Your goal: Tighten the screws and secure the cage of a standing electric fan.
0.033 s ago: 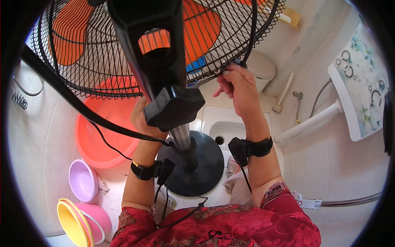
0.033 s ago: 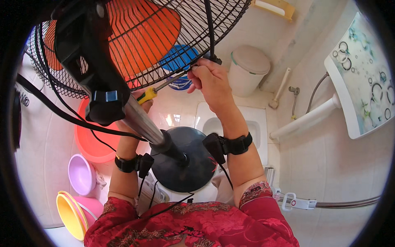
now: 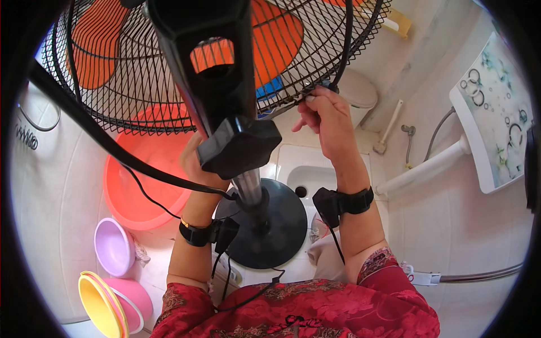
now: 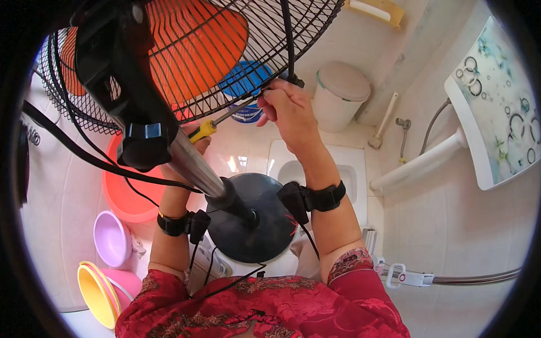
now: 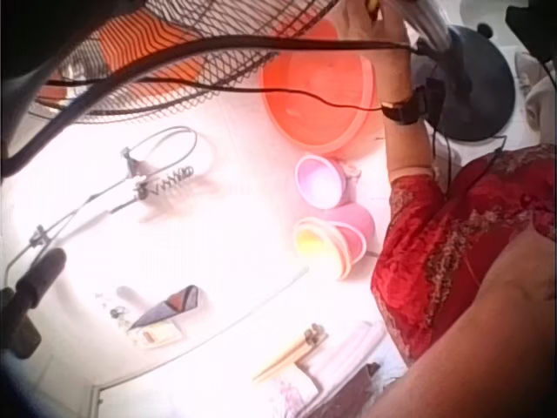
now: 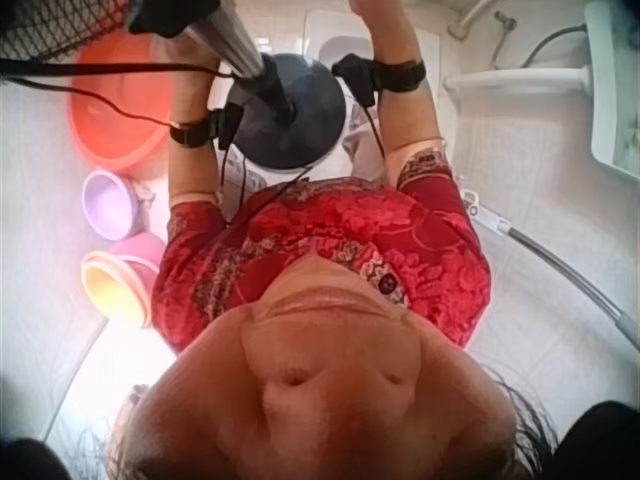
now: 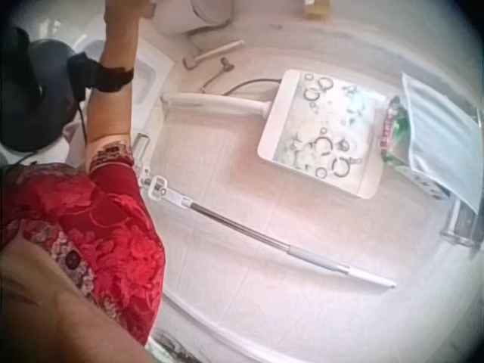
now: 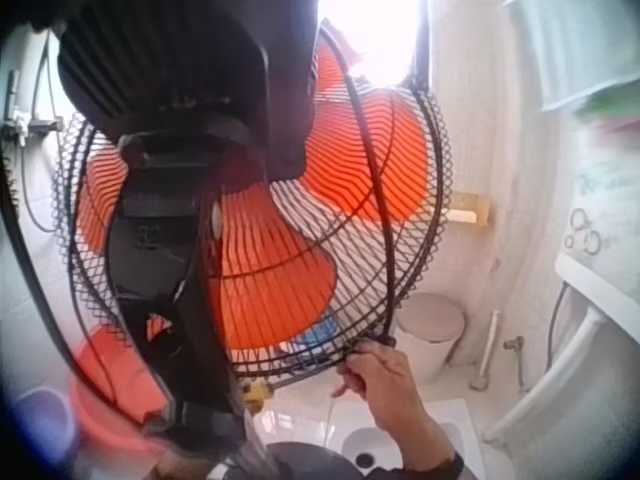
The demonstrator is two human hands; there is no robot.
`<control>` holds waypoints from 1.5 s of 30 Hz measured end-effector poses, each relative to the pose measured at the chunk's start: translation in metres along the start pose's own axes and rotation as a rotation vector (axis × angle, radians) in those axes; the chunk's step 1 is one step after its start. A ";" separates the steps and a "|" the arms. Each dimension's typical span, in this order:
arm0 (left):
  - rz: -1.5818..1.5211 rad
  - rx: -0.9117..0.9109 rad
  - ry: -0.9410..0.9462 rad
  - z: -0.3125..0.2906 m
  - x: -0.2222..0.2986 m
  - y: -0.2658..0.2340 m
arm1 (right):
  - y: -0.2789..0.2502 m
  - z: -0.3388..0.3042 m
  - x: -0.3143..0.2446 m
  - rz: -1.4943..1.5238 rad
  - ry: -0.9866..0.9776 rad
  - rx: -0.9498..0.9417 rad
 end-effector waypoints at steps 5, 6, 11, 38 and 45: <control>-0.132 -0.070 -0.093 -0.001 -0.017 0.001 | 0.004 0.000 -0.002 -0.011 -0.028 -0.013; -0.145 -0.124 -0.099 -0.001 -0.028 0.002 | 0.005 0.000 -0.002 0.005 -0.025 -0.007; -0.100 -0.244 -0.126 0.005 -0.016 0.006 | 0.002 0.000 0.000 0.018 -0.019 -0.003; -1.281 -0.563 -0.933 -0.034 -0.032 0.057 | -0.004 0.002 0.003 -0.030 0.044 0.028; -1.407 -0.617 -0.938 -0.022 -0.007 0.041 | -0.015 0.001 -0.013 -0.006 -0.100 0.047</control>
Point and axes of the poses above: each hand's wrist, its own z-axis towards the middle knuckle, its own y-axis out of the palm, x = y × z, the point moved 6 cm from there along z, towards the middle knuckle, and after that the axes turned 5 degrees about z, right-handed, at the moved point
